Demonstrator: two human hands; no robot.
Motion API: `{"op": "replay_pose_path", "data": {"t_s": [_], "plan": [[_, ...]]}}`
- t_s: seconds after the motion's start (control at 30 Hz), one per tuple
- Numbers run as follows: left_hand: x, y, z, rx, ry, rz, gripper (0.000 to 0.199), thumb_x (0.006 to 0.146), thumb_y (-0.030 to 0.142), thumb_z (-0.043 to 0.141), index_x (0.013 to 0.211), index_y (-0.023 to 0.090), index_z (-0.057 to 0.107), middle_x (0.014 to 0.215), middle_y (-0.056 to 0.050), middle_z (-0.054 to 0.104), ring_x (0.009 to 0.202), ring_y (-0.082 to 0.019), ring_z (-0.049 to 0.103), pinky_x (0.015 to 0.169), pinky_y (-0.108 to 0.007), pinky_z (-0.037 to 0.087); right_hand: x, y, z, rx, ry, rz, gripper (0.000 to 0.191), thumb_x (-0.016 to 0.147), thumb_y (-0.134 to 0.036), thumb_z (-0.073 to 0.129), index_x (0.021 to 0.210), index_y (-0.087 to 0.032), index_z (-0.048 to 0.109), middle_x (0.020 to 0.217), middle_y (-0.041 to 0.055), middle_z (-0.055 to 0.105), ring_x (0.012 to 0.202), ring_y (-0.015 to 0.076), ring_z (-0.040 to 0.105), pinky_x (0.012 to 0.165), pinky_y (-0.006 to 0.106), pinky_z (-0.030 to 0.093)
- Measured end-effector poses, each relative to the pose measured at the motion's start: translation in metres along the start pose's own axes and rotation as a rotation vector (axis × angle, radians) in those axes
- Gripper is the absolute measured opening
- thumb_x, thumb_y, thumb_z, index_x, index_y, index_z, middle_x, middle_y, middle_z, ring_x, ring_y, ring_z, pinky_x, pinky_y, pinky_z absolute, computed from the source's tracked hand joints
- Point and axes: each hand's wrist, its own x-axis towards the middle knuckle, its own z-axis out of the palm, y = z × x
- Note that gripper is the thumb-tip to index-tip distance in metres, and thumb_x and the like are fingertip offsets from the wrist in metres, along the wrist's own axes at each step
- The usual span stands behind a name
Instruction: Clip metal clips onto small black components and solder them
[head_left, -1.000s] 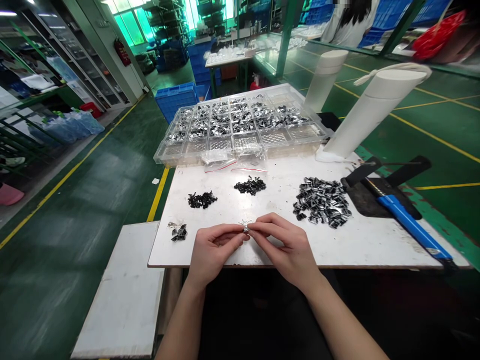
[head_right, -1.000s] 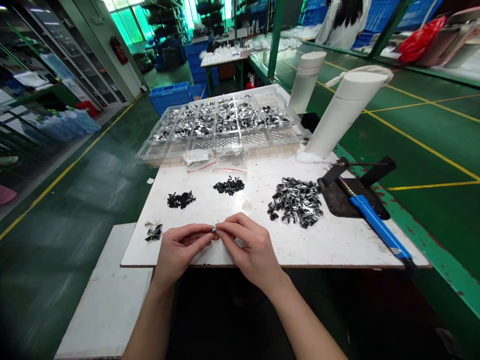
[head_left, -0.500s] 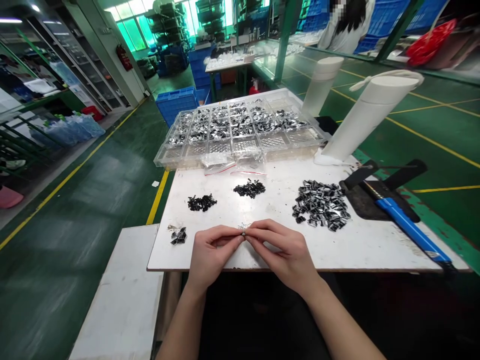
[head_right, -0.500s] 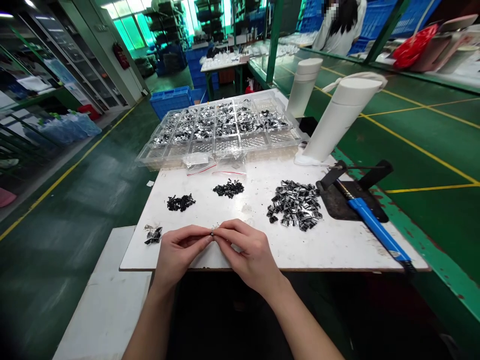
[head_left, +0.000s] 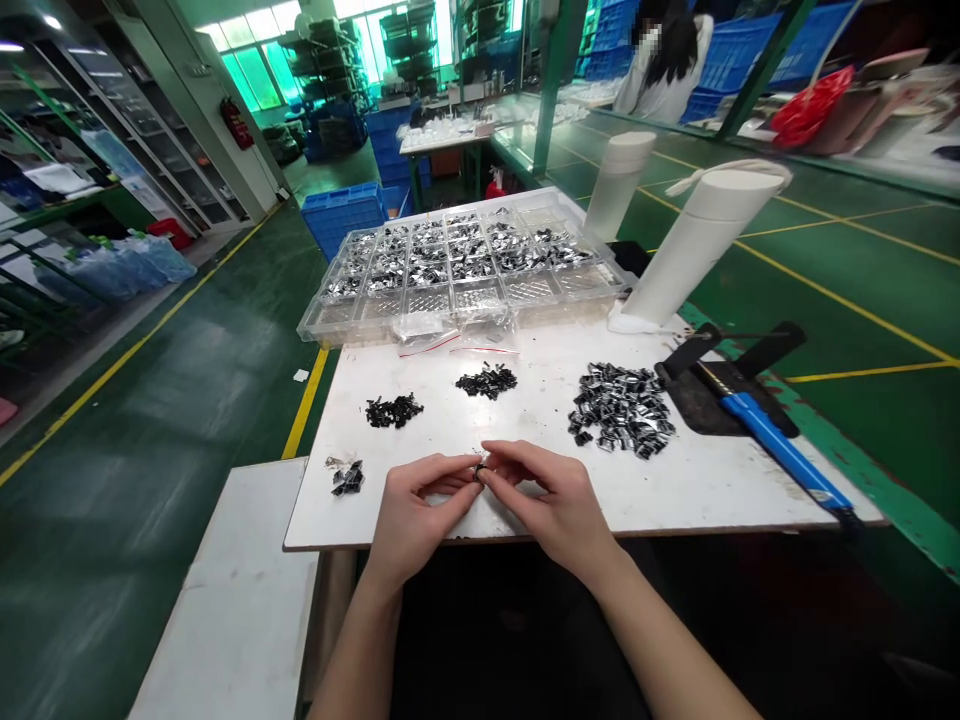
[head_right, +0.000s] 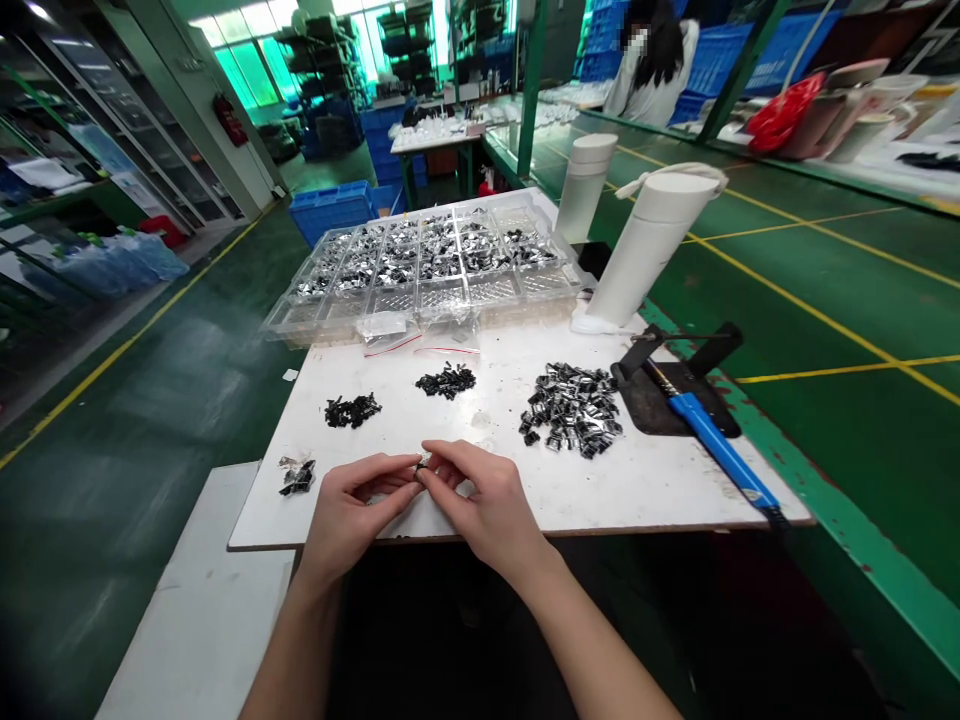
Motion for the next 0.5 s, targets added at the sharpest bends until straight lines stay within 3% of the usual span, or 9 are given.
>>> {"op": "replay_pose_path", "data": {"t_s": [0.13, 0.23, 0.3, 0.4, 0.43, 0.5], "plan": [[0.001, 0.001, -0.003, -0.03, -0.033, -0.033, 0.021, 0.079, 0.022, 0.08, 0.1, 0.017, 0.082, 0.094, -0.008, 0.081, 0.085, -0.023, 0.078, 0.081, -0.031, 0.065, -0.001, -0.003, 0.002, 0.024, -0.012, 0.079, 0.016, 0.091, -0.028, 0.069, 0.106, -0.021, 0.07, 0.086, 0.0035, 0.074, 0.072, 0.0151, 0.07, 0.067, 0.026, 0.06], [0.002, -0.002, -0.005, -0.026, -0.024, -0.09, 0.026, 0.076, 0.024, 0.084, 0.1, 0.016, 0.082, 0.09, -0.008, 0.081, 0.082, -0.023, 0.078, 0.079, -0.03, 0.065, -0.003, -0.013, -0.016, -0.059, -0.02, 0.019, 0.018, 0.093, -0.028, 0.068, 0.11, -0.021, 0.07, 0.092, 0.0046, 0.074, 0.073, 0.0155, 0.069, 0.065, 0.027, 0.059], [0.002, -0.004, -0.006, -0.015, 0.019, -0.116, 0.028, 0.073, 0.025, 0.086, 0.1, 0.017, 0.082, 0.086, -0.007, 0.081, 0.08, -0.022, 0.078, 0.077, -0.029, 0.065, -0.007, -0.017, -0.045, -0.231, 0.13, -0.033, 0.017, 0.094, -0.029, 0.066, 0.109, -0.022, 0.07, 0.097, 0.0066, 0.073, 0.075, 0.0173, 0.067, 0.064, 0.029, 0.057], [0.002, -0.006, -0.006, -0.031, 0.046, -0.127, 0.03, 0.071, 0.027, 0.087, 0.1, 0.018, 0.083, 0.084, -0.006, 0.081, 0.079, -0.021, 0.077, 0.078, -0.027, 0.065, -0.013, -0.005, -0.109, -0.759, 0.528, 0.043, 0.02, 0.095, -0.037, 0.063, 0.1, -0.021, 0.074, 0.099, 0.012, 0.07, 0.084, 0.0253, 0.064, 0.072, 0.039, 0.054], [0.001, -0.005, -0.005, -0.041, 0.048, -0.128, 0.03, 0.071, 0.026, 0.088, 0.099, 0.019, 0.083, 0.084, -0.005, 0.081, 0.079, -0.021, 0.077, 0.078, -0.026, 0.065, -0.016, 0.004, -0.131, -0.968, 0.556, 0.145, 0.029, 0.093, -0.043, 0.062, 0.102, -0.018, 0.075, 0.101, 0.0156, 0.068, 0.091, 0.0309, 0.062, 0.079, 0.046, 0.053], [0.001, -0.004, -0.004, -0.061, 0.06, -0.13, 0.03, 0.07, 0.026, 0.088, 0.099, 0.019, 0.083, 0.082, -0.005, 0.08, 0.078, -0.02, 0.076, 0.077, -0.025, 0.065, -0.023, 0.025, -0.17, -1.248, 0.473, 0.37, 0.047, 0.09, -0.052, 0.06, 0.109, -0.011, 0.075, 0.107, 0.0236, 0.064, 0.103, 0.0419, 0.056, 0.081, 0.055, 0.05]]}}
